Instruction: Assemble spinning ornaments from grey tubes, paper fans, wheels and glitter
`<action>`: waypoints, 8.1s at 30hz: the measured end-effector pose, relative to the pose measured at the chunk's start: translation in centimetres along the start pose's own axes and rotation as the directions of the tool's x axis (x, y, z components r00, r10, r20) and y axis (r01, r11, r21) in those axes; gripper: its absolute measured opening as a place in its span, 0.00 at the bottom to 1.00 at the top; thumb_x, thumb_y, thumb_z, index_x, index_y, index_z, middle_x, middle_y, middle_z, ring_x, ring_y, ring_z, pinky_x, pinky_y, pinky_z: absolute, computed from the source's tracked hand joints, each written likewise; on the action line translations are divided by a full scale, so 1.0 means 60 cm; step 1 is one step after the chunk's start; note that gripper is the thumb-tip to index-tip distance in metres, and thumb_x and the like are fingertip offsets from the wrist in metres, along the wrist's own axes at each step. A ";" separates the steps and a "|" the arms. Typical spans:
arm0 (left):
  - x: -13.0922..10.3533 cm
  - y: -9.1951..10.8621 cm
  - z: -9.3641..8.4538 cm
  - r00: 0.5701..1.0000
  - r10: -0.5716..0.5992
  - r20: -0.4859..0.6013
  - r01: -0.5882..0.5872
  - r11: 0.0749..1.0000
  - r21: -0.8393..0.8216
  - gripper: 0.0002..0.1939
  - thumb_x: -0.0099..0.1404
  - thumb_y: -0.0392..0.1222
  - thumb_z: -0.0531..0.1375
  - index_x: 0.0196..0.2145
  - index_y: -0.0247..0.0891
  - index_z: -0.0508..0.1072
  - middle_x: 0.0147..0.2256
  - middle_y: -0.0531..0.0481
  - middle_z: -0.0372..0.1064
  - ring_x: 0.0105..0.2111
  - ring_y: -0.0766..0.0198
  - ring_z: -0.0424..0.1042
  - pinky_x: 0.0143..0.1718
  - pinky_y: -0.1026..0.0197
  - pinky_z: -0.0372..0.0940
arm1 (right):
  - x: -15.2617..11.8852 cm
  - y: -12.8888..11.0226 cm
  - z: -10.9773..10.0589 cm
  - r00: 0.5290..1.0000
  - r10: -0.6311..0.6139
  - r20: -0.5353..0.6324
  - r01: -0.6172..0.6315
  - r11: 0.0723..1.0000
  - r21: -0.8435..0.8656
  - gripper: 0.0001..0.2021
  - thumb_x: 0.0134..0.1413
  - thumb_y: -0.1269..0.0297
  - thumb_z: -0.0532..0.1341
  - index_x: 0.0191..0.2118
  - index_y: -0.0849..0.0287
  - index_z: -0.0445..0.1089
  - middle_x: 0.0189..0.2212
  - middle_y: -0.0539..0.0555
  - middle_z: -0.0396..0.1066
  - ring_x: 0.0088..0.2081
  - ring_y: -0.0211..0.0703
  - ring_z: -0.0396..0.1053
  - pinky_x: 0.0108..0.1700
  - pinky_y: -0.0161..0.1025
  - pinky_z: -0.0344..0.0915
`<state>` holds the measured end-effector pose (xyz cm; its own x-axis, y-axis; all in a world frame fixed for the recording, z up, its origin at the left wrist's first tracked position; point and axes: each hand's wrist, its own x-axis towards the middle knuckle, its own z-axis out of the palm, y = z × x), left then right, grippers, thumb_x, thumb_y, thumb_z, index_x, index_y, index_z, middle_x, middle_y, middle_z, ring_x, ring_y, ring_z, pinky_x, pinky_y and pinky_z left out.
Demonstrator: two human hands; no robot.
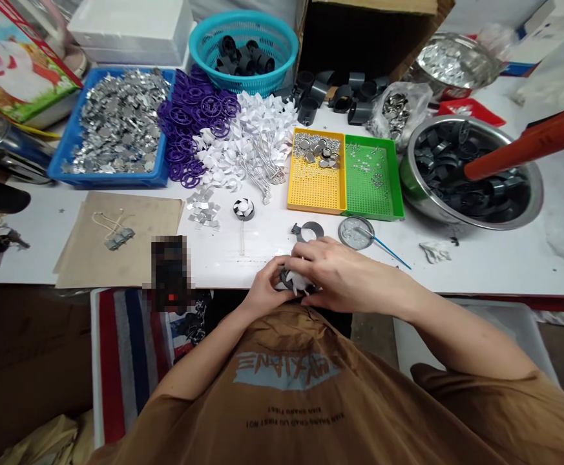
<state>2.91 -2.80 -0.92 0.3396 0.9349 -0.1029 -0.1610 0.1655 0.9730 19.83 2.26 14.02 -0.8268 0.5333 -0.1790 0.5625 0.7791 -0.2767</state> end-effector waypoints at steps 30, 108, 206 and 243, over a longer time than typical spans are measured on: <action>0.003 0.021 -0.003 0.854 0.517 -0.058 -0.233 0.480 0.846 0.09 0.62 0.45 0.63 0.38 0.38 0.71 0.39 0.45 0.69 0.43 0.55 0.65 0.46 0.52 0.63 | -0.074 0.017 0.095 0.765 0.552 -0.332 -0.355 0.791 0.497 0.24 0.53 0.53 0.64 0.53 0.57 0.63 0.44 0.56 0.71 0.43 0.47 0.70 0.44 0.41 0.66; 0.014 -0.009 0.025 0.774 0.613 -0.160 -0.333 0.608 0.721 0.22 0.59 0.44 0.63 0.48 0.39 0.59 0.46 0.42 0.64 0.48 0.56 0.67 0.49 0.50 0.66 | -0.019 -0.013 0.055 0.795 0.444 -0.414 -0.311 0.884 0.350 0.21 0.57 0.46 0.58 0.42 0.62 0.69 0.34 0.59 0.75 0.34 0.46 0.72 0.34 0.38 0.59; 0.022 0.051 -0.018 0.956 0.278 0.089 -0.286 0.825 0.488 0.26 0.51 0.44 0.71 0.47 0.40 0.71 0.44 0.44 0.71 0.45 0.56 0.72 0.45 0.55 0.69 | -0.062 0.047 0.140 0.830 0.302 -0.469 0.017 0.826 0.563 0.24 0.50 0.56 0.67 0.53 0.57 0.67 0.48 0.61 0.71 0.51 0.49 0.69 0.50 0.46 0.70; 0.025 0.079 0.046 0.857 0.514 0.038 -0.386 0.590 0.709 0.24 0.57 0.60 0.62 0.40 0.37 0.67 0.34 0.47 0.70 0.35 0.60 0.71 0.38 0.59 0.67 | -0.014 -0.026 0.313 0.784 0.618 -0.059 0.408 -0.440 0.800 0.29 0.34 0.47 0.72 0.43 0.56 0.70 0.35 0.53 0.73 0.41 0.47 0.71 0.45 0.42 0.69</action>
<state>5.19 -1.46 4.13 0.2438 0.8741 0.4201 0.4308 -0.4857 0.7606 19.50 -5.60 -3.12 -0.2997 0.9193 -0.2553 -0.5911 -0.3889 -0.7067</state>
